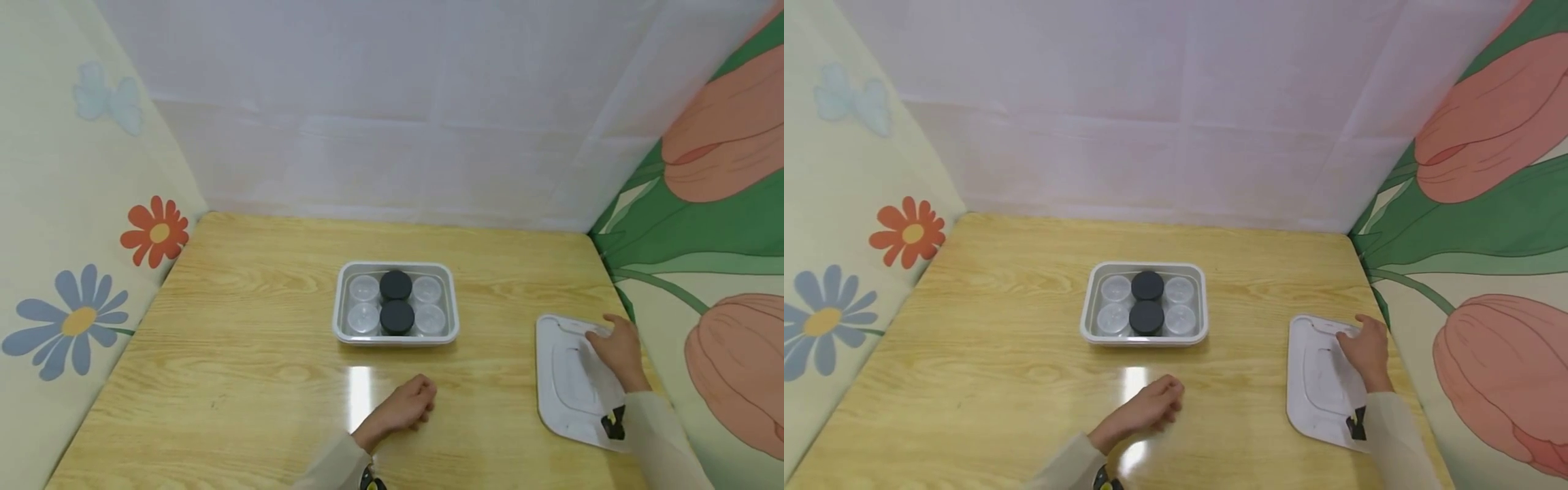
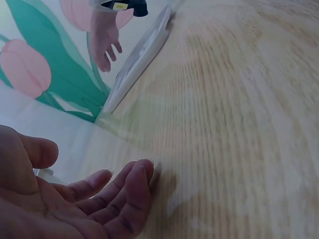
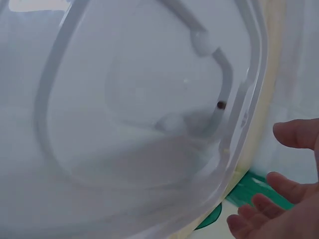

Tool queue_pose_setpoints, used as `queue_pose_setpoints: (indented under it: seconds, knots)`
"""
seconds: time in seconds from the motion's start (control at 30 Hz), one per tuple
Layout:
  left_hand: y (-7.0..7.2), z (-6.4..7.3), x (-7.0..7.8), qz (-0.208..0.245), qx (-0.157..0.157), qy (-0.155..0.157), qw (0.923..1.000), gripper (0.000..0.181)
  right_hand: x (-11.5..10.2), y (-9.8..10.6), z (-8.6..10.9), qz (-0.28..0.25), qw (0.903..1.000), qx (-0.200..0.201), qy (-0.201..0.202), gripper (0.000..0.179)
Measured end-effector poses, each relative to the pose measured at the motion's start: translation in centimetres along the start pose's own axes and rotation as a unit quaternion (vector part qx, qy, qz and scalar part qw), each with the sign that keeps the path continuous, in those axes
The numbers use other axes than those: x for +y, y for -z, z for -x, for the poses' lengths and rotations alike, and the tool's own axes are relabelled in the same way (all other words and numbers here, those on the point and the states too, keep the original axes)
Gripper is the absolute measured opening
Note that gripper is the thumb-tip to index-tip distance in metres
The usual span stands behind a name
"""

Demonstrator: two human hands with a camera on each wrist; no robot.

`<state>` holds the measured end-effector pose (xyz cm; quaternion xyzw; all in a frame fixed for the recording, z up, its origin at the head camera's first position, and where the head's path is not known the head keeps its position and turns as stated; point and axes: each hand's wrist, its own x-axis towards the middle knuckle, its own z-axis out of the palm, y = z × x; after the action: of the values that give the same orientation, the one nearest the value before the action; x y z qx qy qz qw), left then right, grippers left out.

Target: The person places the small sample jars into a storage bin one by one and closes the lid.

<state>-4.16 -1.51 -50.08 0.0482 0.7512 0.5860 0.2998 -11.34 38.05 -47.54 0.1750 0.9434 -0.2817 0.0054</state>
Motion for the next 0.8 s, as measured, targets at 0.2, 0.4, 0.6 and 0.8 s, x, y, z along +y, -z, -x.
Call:
queue_pose_setpoints:
  seconds: [0.2, 0.4, 0.6, 0.8]
  knots:
    - [-0.9, -0.4, 0.2, 0.003, -0.021, 0.0, 0.9998, 0.024, 1.4, 0.1, -0.2, 0.025, 0.999, -0.019, -0.032, 0.064]
    - [-1.0, -0.3, 0.6, -0.001, -0.028, -0.002, 0.9996, 0.023, 1.6, 0.3, -0.1, 0.042, 0.9966, -0.044, -0.055, 0.065]
    - [-1.3, -0.6, 0.3, 0.003, -0.031, -0.006, 0.9995, 0.022, 1.4, 0.2, 0.1, 0.049, 0.9934, -0.09, -0.051, 0.064]
    - [-2.6, -1.2, 0.3, 0.043, -0.04, 0.01, 0.9982, 0.022, 0.5, 0.2, 0.3, 0.037, 0.9924, -0.112, -0.034, 0.061]
